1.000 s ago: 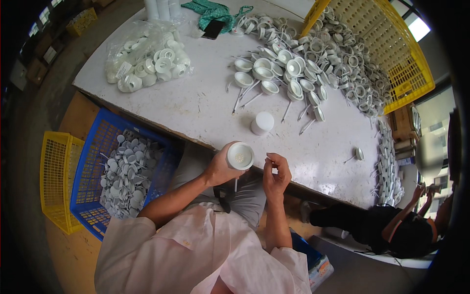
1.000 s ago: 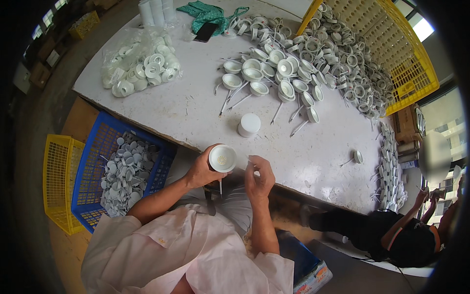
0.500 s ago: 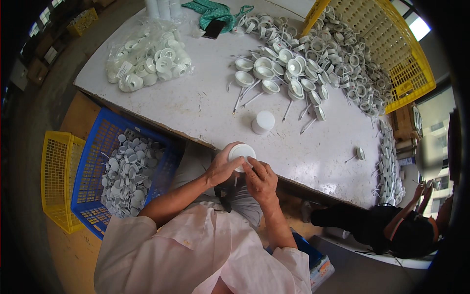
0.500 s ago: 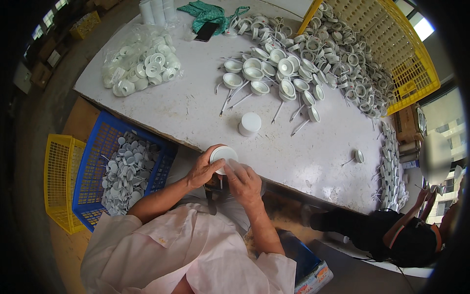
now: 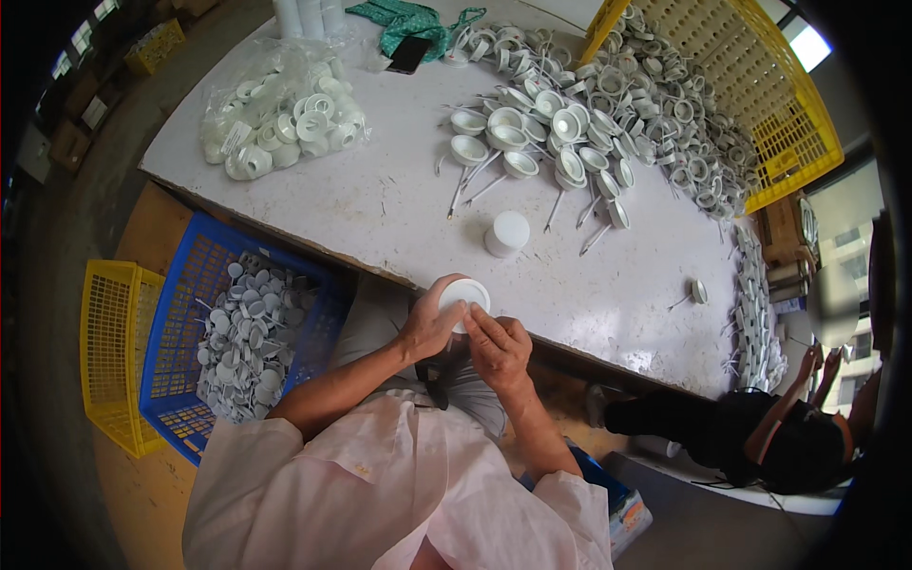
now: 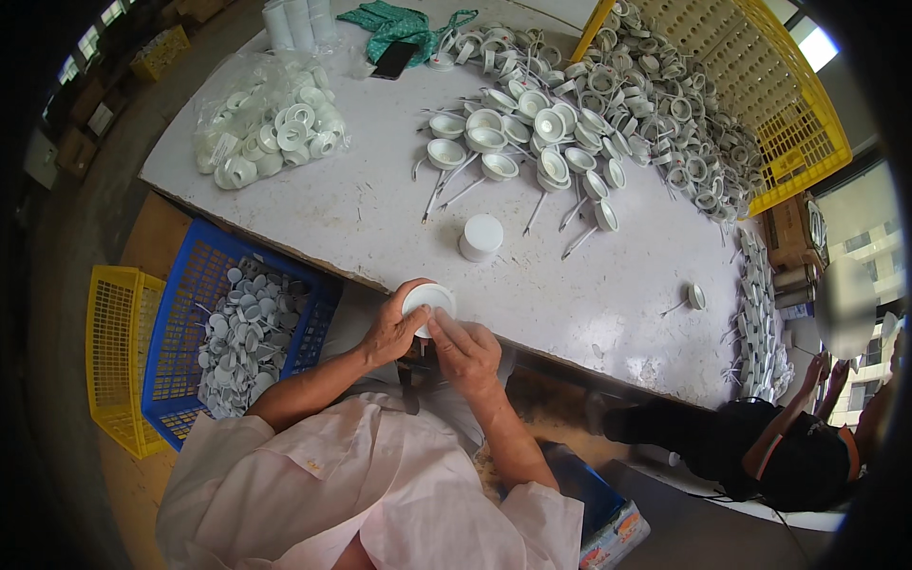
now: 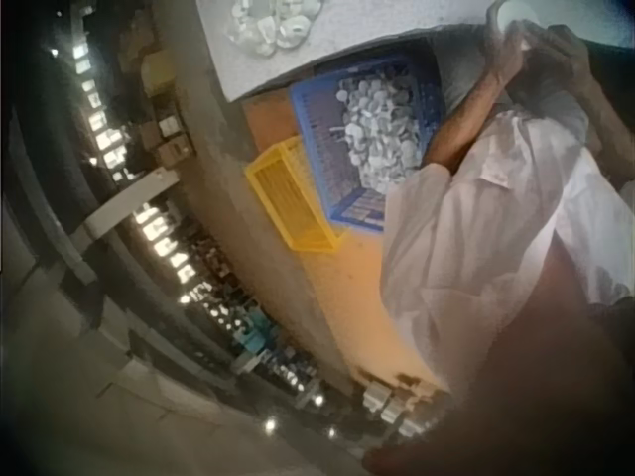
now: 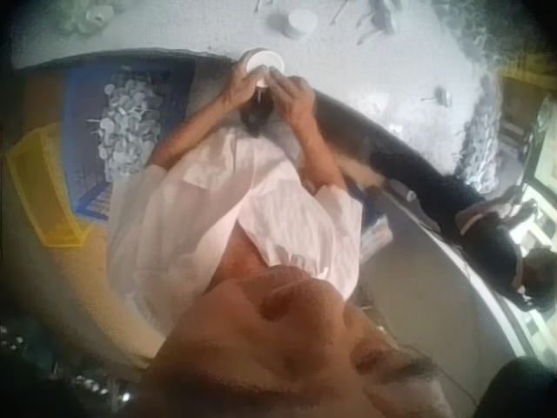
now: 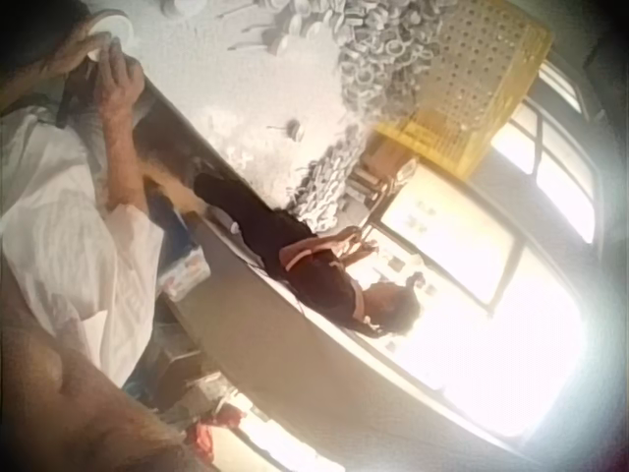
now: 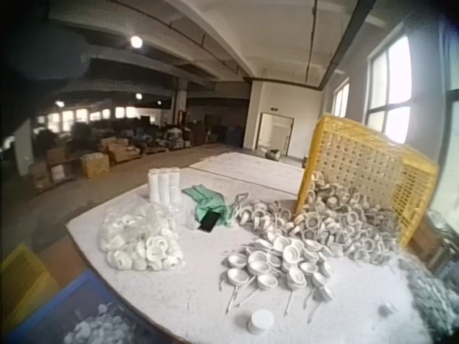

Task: The person assembles lamp fixtures by picking up lamp cups from a basket, taking circular covers from a stack, fitting each cover into a lamp cup by hand, and placing the assembled units onto the table.

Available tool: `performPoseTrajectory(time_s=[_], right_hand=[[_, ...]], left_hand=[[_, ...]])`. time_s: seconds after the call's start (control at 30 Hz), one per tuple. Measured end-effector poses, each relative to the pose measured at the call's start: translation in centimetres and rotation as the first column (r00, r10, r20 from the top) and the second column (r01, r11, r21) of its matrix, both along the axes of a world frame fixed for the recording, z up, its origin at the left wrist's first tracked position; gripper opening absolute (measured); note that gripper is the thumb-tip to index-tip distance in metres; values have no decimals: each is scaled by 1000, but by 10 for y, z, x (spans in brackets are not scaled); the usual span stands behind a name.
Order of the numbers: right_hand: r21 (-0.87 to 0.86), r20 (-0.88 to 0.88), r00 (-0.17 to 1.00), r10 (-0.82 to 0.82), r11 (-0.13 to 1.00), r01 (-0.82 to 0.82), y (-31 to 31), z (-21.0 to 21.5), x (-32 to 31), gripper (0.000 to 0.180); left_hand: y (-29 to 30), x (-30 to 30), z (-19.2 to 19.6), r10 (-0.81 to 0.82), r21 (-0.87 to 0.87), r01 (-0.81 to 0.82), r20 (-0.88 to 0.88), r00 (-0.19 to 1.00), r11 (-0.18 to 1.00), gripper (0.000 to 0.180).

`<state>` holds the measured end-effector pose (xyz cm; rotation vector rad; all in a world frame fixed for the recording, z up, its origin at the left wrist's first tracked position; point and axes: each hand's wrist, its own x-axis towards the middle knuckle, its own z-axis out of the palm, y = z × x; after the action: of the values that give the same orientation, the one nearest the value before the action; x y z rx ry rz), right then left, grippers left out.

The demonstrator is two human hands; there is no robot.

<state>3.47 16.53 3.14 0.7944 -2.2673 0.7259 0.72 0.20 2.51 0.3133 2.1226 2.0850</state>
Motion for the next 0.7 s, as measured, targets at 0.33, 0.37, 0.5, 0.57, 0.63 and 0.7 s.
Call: performPoseTrajectory(time_s=[0.33,0.37,0.5,0.57,0.63,0.7], right_hand=[[-204,162,987,-3,978,37,28,16,-14,38],[-229,127,984,-127,961,153,51,6,-27,37],[54,6,612,-791,611,790,199,-14,-64,37],[232,22,334,-942,330,915,269,-25,-67,44],[351,62,158,-986,170,921,320,-31,-64,48],[406,77,92,-993,116,906,332,-31,-65,49]], left_hand=[[-35,-1,-3,-18,383,-93,277,961,919,46],[-49,1,-3,46,345,-135,253,966,929,51],[-117,11,-28,255,331,-328,246,935,885,47],[-153,18,-47,406,254,-480,294,865,840,49],[-192,24,-71,547,104,-613,354,759,783,51],[-237,34,-107,664,-8,-706,350,661,708,55]])
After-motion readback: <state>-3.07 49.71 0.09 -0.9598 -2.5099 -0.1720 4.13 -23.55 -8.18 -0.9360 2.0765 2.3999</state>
